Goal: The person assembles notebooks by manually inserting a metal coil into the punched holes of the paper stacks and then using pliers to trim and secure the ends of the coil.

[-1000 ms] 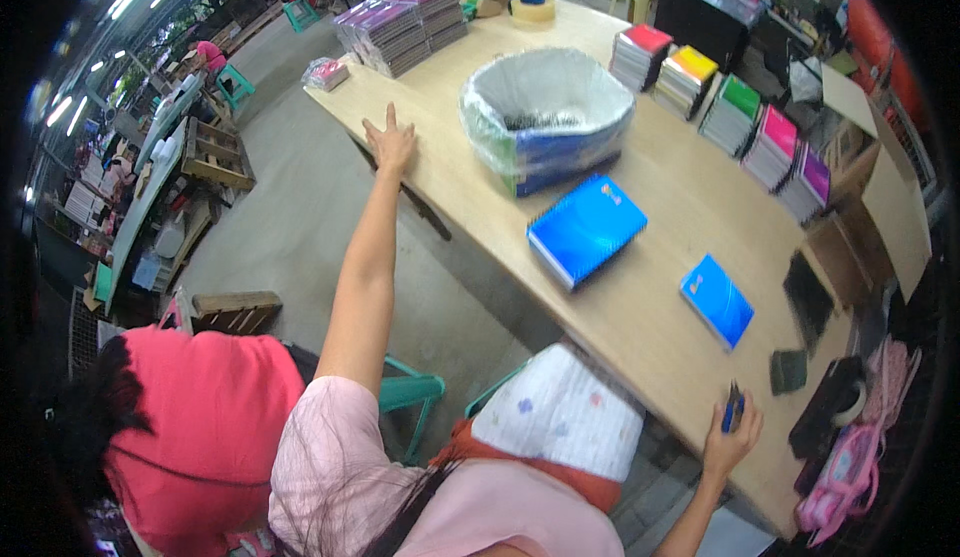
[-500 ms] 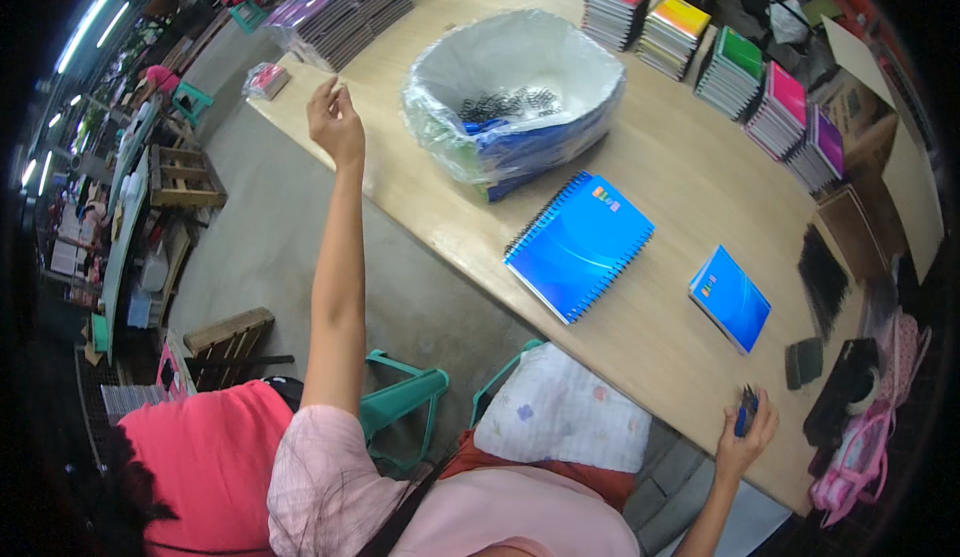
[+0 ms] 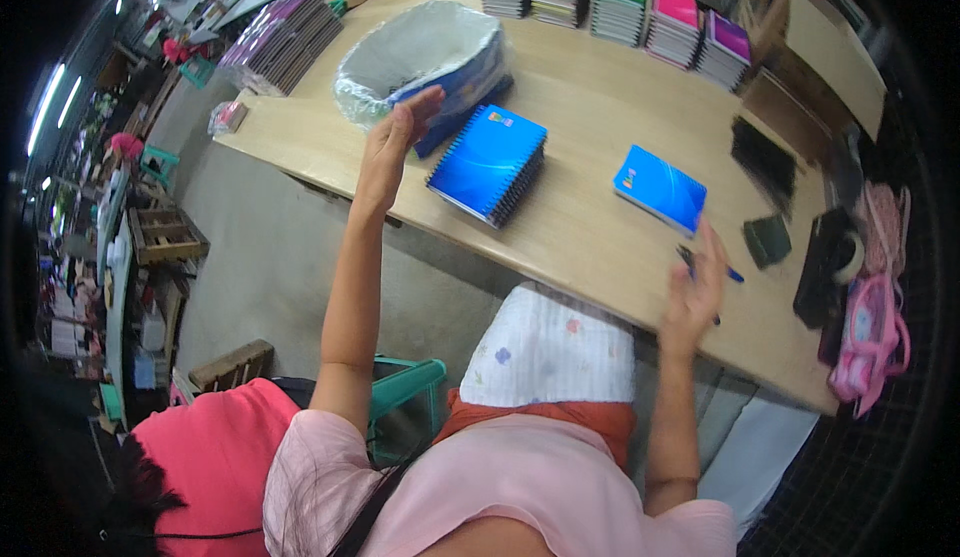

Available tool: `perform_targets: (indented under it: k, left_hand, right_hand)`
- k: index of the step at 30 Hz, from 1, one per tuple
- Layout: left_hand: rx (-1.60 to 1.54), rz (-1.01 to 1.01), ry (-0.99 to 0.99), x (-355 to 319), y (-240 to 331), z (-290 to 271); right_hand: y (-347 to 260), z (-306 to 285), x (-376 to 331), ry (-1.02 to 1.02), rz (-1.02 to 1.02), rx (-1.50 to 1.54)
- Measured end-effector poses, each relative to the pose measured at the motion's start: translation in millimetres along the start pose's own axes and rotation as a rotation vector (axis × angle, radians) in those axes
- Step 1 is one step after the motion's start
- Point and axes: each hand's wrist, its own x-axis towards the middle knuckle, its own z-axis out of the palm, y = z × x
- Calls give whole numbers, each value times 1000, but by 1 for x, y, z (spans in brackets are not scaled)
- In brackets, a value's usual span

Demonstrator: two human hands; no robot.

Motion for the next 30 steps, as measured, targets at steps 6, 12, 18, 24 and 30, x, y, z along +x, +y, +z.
perform_targets:
  k: [6,12,18,24,30]
  left_hand:
    - [-401,-525,-389,10,-49,2]
    - [-450,-656,-477,41,-53,2]
    - [-257,-671,-425,46,-38,29]
    - [-257,-605,-352,41,-43,21]
    - [-695,-561,-252,10,-63,-15]
  right_hand:
    - [-25,148,35,-73,452,482]
    - [-30,238,60,-51,683,288]
    - [-22,247,68,-2,713,170]
    - [-29,253,70,-34,745,145]
    - [26,228,108,-225,696,240]
